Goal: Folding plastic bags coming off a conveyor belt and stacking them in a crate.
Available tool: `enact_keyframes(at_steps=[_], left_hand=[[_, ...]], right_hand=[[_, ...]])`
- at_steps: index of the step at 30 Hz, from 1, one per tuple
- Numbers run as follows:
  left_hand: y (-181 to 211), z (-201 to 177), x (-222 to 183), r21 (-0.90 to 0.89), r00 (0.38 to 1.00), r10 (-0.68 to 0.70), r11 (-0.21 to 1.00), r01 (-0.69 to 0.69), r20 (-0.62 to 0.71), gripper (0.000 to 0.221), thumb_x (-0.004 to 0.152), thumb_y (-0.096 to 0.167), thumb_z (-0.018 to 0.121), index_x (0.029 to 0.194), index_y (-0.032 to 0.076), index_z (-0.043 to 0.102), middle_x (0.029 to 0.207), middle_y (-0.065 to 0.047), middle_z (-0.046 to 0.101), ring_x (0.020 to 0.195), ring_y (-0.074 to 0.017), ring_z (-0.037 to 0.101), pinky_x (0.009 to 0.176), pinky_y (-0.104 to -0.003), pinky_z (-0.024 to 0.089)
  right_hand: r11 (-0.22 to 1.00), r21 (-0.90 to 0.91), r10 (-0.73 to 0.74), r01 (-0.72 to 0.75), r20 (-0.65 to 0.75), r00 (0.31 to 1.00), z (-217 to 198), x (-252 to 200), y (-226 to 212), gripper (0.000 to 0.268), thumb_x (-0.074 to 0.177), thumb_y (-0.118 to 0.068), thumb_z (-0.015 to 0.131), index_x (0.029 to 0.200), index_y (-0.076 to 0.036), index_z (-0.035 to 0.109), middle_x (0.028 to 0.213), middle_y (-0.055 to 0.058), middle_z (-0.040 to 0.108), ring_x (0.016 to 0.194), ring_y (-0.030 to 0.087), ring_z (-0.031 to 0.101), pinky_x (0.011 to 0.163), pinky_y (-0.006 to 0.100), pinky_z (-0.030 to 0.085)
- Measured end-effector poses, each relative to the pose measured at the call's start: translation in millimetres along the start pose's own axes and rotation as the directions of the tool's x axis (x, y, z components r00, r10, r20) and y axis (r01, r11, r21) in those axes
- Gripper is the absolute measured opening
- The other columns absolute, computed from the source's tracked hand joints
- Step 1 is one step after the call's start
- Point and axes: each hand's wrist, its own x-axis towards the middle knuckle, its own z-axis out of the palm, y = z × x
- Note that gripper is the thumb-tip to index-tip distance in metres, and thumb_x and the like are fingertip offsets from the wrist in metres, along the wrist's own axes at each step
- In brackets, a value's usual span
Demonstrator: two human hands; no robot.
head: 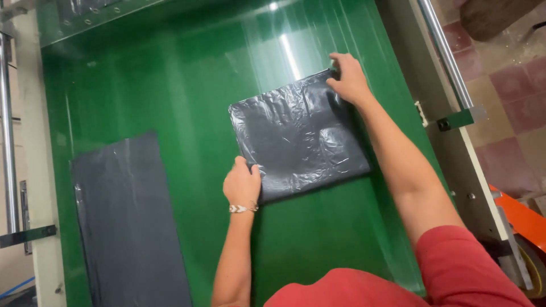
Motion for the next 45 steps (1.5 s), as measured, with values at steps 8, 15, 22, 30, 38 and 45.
enact_keyframes(at_steps=[8, 15, 22, 30, 38, 45], left_hand=[[83.2, 14.0, 1.3, -0.214, 0.742, 0.608, 0.714, -0.666, -0.281, 0.034, 0.092, 0.039, 0.061, 0.114, 0.012, 0.061, 0.107, -0.007, 0.063, 0.097, -0.0289, 0.058, 0.075, -0.039, 0.051], [82.8, 2.2, 18.5, -0.881, 0.831, 0.295, 0.207, 0.425, 0.471, 0.071, 0.105, 0.048, 0.004, 0.151, 0.002, 0.032, 0.152, -0.021, 0.047, 0.135, -0.0338, 0.052, 0.114, -0.057, 0.031], [0.7, 14.2, 17.2, -0.667, 0.75, 0.37, -0.347, 0.659, 0.548, 0.088, 0.088, 0.082, 0.03, 0.128, 0.01, 0.06, 0.139, -0.018, 0.059, 0.127, -0.037, 0.058, 0.104, -0.052, 0.047], [-28.1, 16.2, -7.3, -0.93, 0.962, -0.194, 0.276, 0.242, 0.193, 0.051, 0.092, 0.018, 0.069, 0.14, 0.008, 0.053, 0.139, -0.022, 0.055, 0.134, -0.0319, 0.05, 0.113, -0.043, 0.041], [71.8, 38.7, -32.6, 0.09, 0.806, 0.51, 0.857, -0.508, -0.3, 0.063, 0.087, 0.039, 0.066, 0.141, 0.011, 0.052, 0.152, -0.013, 0.045, 0.147, -0.0359, 0.028, 0.115, -0.058, 0.023], [36.5, 11.6, -37.6, 0.065, 0.903, 0.43, 0.9, -0.43, 0.012, 0.098, 0.082, 0.066, 0.061, 0.153, 0.004, 0.033, 0.164, -0.019, 0.023, 0.153, -0.0375, 0.015, 0.116, -0.067, 0.022]], right_hand=[[0.883, -0.438, 0.33, -0.17, 0.321, 0.888, 37.5, 38.4, 13.6, 0.046, 0.076, -0.03, 0.065, 0.118, -0.014, 0.057, 0.114, 0.013, 0.064, 0.104, 0.036, 0.064, 0.082, 0.051, 0.05], [0.925, -0.339, -0.2, 0.173, -0.044, 0.979, 12.9, -34.8, -35.1, 0.028, 0.074, -0.018, 0.076, 0.095, -0.018, 0.057, 0.083, 0.005, 0.065, 0.091, 0.027, 0.065, 0.082, 0.042, 0.046], [0.939, -0.046, -0.337, 0.34, -0.304, 0.891, -37.4, -202.6, -87.1, 0.031, 0.076, 0.006, 0.073, 0.095, -0.018, 0.071, 0.097, -0.003, 0.071, 0.098, 0.023, 0.063, 0.087, 0.037, 0.043], [0.912, -0.281, -0.323, 0.3, -0.039, 0.946, -38.1, -253.6, -52.6, 0.027, 0.071, -0.019, 0.068, 0.097, -0.025, 0.073, 0.108, -0.008, 0.071, 0.124, 0.021, 0.059, 0.102, 0.04, 0.042], [0.878, -0.21, -0.462, 0.43, -0.138, 0.876, 55.7, -187.5, -136.8, 0.052, 0.09, -0.036, 0.058, 0.13, -0.003, 0.062, 0.131, 0.019, 0.062, 0.131, 0.037, 0.053, 0.11, 0.05, 0.036], [0.813, -0.52, -0.216, 0.261, 0.146, 0.965, 37.1, -195.2, -101.4, 0.091, 0.086, -0.067, 0.058, 0.146, 0.0, 0.049, 0.152, 0.02, 0.047, 0.146, 0.036, 0.037, 0.12, 0.053, 0.023]])
